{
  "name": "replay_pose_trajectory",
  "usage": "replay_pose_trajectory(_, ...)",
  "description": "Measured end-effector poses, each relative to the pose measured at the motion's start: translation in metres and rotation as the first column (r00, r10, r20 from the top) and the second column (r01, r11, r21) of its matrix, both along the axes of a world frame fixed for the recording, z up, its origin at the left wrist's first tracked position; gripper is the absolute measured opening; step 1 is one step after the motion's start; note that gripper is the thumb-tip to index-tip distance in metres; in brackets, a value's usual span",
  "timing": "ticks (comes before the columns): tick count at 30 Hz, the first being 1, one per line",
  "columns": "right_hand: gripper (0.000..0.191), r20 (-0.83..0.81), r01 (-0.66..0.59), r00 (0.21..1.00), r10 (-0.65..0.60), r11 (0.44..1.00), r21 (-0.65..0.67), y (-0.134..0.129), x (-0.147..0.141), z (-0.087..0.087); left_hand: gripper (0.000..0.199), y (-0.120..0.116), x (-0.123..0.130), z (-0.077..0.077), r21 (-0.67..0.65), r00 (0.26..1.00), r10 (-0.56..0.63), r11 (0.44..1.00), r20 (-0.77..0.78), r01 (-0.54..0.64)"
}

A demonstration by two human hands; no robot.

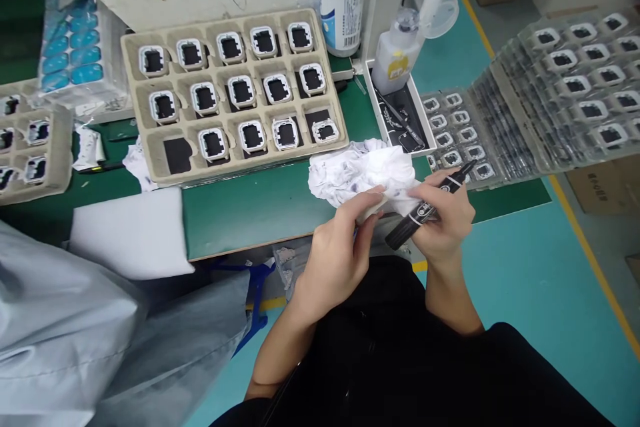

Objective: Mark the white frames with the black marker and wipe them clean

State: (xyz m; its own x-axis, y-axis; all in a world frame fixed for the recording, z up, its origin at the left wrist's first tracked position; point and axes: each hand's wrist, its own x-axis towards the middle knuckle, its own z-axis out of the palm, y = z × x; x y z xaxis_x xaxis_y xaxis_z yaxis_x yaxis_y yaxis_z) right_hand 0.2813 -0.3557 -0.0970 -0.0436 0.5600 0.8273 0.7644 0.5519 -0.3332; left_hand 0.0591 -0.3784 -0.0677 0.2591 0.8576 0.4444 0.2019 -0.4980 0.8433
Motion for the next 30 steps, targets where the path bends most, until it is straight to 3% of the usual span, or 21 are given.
replay_pose_trajectory(4, 0.018, -0.101, -0.025, 0.995, 0.024, 1.000, -0.003, -0.001, 0.001, -0.005, 0.049, -0.002, 0.005, -0.005, 0.083, 0.999, 0.012, 0.996, 0.044, -0.015)
replay_pose_trajectory(9, 0.009, -0.092, 0.013, 0.996, -0.013, 1.000, 0.000, -0.002, 0.001, -0.005, 0.053, -0.004, 0.008, -0.009, 0.182, 0.998, 0.007, 0.983, 0.055, -0.017)
replay_pose_trajectory(17, 0.014, -0.254, 0.013, 0.967, 0.007, 0.997, 0.078, 0.008, -0.009, -0.005, 0.059, -0.011, 0.016, -0.019, 0.270, 0.987, -0.132, 0.958, 0.097, 0.101)
replay_pose_trajectory(22, 0.023, -0.404, -0.076, 0.906, 0.126, 0.988, 0.136, 0.016, -0.015, 0.021, 0.057, -0.008, 0.019, -0.009, 0.199, 0.960, -0.198, 0.967, 0.198, 0.158)
replay_pose_trajectory(26, 0.026, -0.358, -0.085, 0.927, 0.111, 0.993, 0.087, 0.025, -0.015, 0.051, 0.038, 0.011, 0.025, 0.004, 0.005, 0.935, -0.224, 0.973, 0.275, 0.232)
replay_pose_trajectory(30, 0.032, -0.355, -0.150, 0.921, 0.158, 0.987, 0.050, 0.031, -0.015, 0.067, 0.033, 0.035, 0.028, 0.006, -0.029, 0.927, -0.205, 0.974, 0.314, 0.225)
